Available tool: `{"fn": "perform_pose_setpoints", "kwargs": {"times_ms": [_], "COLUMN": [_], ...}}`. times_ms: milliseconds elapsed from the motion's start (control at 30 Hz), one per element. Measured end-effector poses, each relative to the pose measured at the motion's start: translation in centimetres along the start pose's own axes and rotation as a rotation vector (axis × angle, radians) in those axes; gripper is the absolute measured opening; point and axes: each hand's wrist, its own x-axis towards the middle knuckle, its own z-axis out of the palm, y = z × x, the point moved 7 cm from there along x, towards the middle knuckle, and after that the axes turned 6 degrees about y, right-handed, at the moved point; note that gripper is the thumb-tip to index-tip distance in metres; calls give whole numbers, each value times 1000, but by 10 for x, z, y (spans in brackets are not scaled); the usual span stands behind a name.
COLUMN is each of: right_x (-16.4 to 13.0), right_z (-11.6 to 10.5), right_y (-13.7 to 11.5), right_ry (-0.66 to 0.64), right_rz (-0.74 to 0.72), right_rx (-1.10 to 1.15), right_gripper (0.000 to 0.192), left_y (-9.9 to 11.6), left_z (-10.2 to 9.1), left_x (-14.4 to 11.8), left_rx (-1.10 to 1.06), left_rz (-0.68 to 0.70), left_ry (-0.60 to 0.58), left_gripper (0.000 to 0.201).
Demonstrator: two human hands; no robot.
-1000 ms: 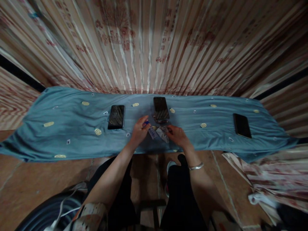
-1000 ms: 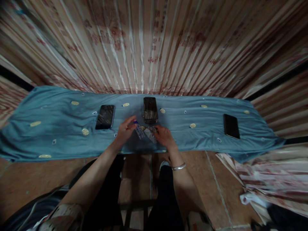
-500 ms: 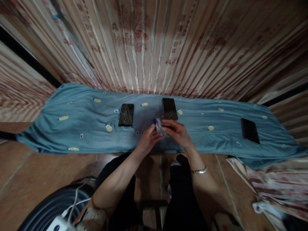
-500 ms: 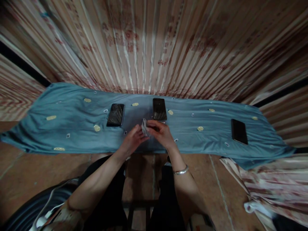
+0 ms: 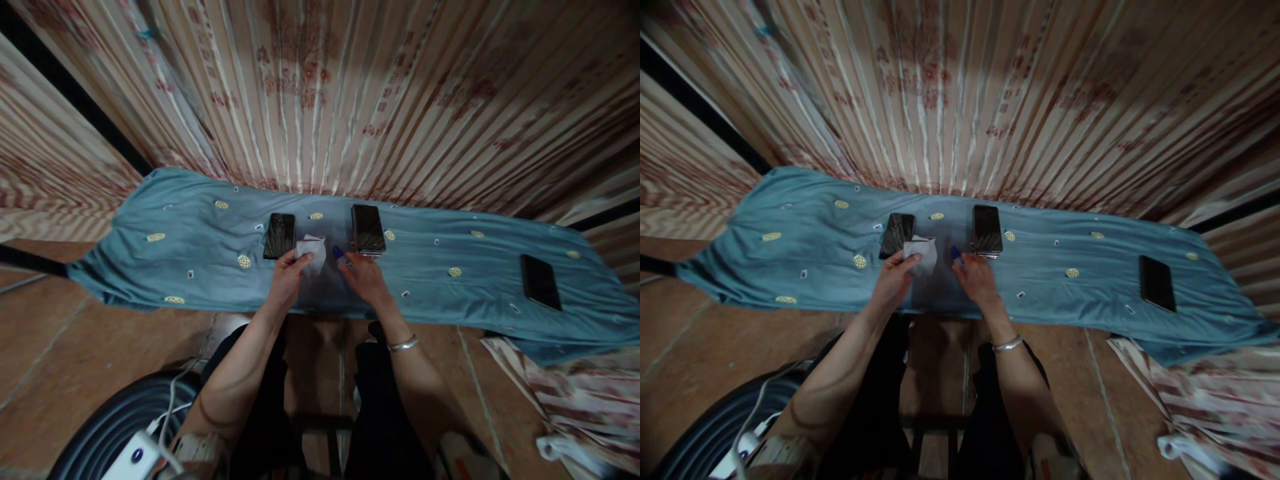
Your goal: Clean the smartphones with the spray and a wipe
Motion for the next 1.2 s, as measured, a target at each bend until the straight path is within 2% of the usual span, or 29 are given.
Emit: {"fn": "perform_pose_setpoints", "kwargs": {"times_ms": [133, 267, 333, 400, 500, 567, 667, 800, 933, 1000, 1067, 1133, 1200], "right_x": [2, 15, 20, 22, 16, 8, -4, -13, -14, -13, -12, -13, -16], "right_z": [13, 11, 9, 8, 6, 4, 3, 0, 2, 0, -8, -18, -21], "right_y": [-9, -2, 4, 6, 1, -10, -27, -39, -41, -38, -34, -37, -46], "right_ry": [-51, -31, -10, 16, 52, 16, -107, -180, -234, -185, -77, 10, 17], "right_rz": [20, 126, 185, 229, 288, 301, 367, 461, 441, 380, 279, 159, 48], "right_rx": [-142, -100, 47, 303, 783, 1021, 1216, 1342, 1327, 1236, 1018, 725, 485], "right_gripper": [41, 25, 18, 18, 29, 40, 44, 50, 47, 46, 47, 58, 70], "left_y": [1, 5, 9, 11, 14, 16, 15, 9, 2, 0, -1, -2, -4], "left_z": [-9, -15, -18, -19, -19, -19, -17, -15, -13, -10, -7, -5, -4], "left_x": [1, 2, 3, 3, 3, 3, 3, 7, 10, 9, 7, 6, 4], "left_rx": [12, 188, 316, 391, 387, 335, 212, 108, 34, 5, -2, 1, 7], "left_rz": [11, 140, 211, 244, 243, 241, 207, 150, 76, 43, 30, 29, 25], "left_ry": [-1, 27, 52, 59, 66, 82, 88, 76, 48, 16, -14, -25, -25], "left_gripper": [36, 19, 11, 9, 8, 9, 16, 26, 27, 25, 23, 22, 24]}}
